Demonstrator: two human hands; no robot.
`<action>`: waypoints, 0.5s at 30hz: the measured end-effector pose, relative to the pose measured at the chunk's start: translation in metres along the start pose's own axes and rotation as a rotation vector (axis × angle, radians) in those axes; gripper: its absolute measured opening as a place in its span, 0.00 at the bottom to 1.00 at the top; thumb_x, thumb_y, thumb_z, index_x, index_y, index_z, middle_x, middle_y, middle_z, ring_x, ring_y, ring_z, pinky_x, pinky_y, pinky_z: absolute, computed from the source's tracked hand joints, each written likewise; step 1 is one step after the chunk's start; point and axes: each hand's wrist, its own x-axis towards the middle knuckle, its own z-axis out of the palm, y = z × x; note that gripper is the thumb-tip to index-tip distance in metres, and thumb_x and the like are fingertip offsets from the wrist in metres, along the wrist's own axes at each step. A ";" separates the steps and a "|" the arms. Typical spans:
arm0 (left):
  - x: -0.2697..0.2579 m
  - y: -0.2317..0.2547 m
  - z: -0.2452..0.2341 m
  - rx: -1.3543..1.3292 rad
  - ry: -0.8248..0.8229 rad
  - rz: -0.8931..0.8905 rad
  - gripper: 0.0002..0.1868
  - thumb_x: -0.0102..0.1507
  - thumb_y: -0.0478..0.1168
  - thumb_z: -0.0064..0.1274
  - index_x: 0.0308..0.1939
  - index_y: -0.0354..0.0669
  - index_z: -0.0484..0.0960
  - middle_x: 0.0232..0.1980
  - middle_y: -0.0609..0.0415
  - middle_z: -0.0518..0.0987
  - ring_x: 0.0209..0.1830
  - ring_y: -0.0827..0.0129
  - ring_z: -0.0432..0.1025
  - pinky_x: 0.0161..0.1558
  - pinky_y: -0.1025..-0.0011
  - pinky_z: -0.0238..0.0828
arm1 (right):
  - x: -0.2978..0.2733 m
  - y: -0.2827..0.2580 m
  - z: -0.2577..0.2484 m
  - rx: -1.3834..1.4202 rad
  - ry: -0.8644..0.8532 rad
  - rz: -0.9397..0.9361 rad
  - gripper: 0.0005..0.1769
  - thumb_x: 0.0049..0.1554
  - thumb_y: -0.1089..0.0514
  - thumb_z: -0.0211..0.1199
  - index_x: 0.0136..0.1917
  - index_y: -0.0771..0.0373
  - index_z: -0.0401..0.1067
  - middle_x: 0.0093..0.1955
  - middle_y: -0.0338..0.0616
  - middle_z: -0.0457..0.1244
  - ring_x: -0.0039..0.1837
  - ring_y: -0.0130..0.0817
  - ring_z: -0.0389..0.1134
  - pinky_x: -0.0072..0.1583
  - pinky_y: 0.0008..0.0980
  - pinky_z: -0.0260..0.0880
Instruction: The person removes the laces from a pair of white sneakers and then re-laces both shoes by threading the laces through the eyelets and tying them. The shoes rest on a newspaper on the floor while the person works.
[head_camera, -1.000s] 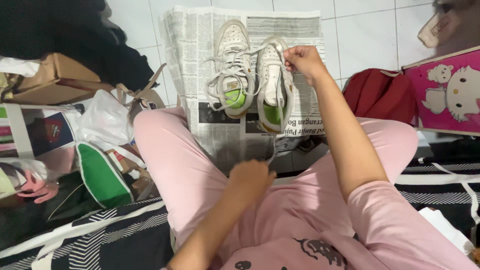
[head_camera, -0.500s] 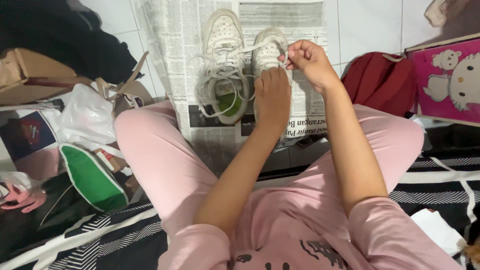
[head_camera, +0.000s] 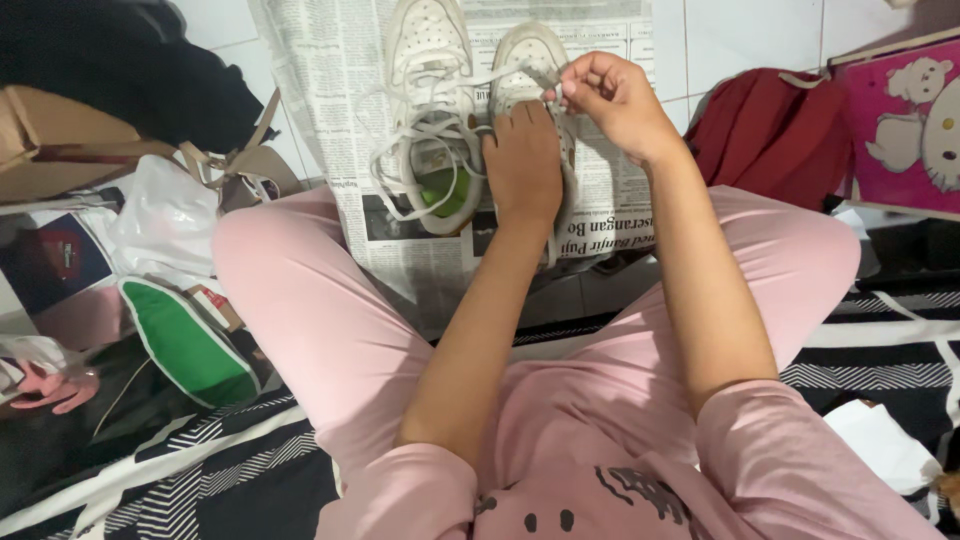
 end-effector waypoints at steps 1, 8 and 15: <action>0.001 0.000 0.002 0.013 -0.003 0.001 0.09 0.63 0.38 0.52 0.47 0.44 0.75 0.47 0.56 0.76 0.49 0.63 0.72 0.47 0.66 0.68 | 0.000 0.001 0.000 0.023 -0.004 -0.001 0.03 0.69 0.62 0.59 0.54 0.64 0.70 0.51 0.37 0.70 0.50 0.19 0.68 0.55 0.22 0.70; 0.001 -0.007 0.010 -0.120 0.041 0.004 0.10 0.62 0.36 0.52 0.47 0.44 0.74 0.48 0.55 0.77 0.50 0.62 0.72 0.48 0.63 0.68 | 0.001 0.007 0.009 -0.013 0.020 -0.015 0.03 0.69 0.63 0.60 0.55 0.65 0.73 0.48 0.34 0.67 0.48 0.17 0.65 0.52 0.20 0.67; -0.003 -0.017 0.015 -0.306 0.113 0.046 0.09 0.65 0.35 0.53 0.47 0.42 0.73 0.46 0.52 0.78 0.49 0.56 0.72 0.50 0.59 0.68 | 0.004 0.019 0.015 -0.026 -0.017 -0.193 0.04 0.70 0.64 0.63 0.56 0.67 0.73 0.51 0.35 0.68 0.53 0.19 0.69 0.57 0.22 0.72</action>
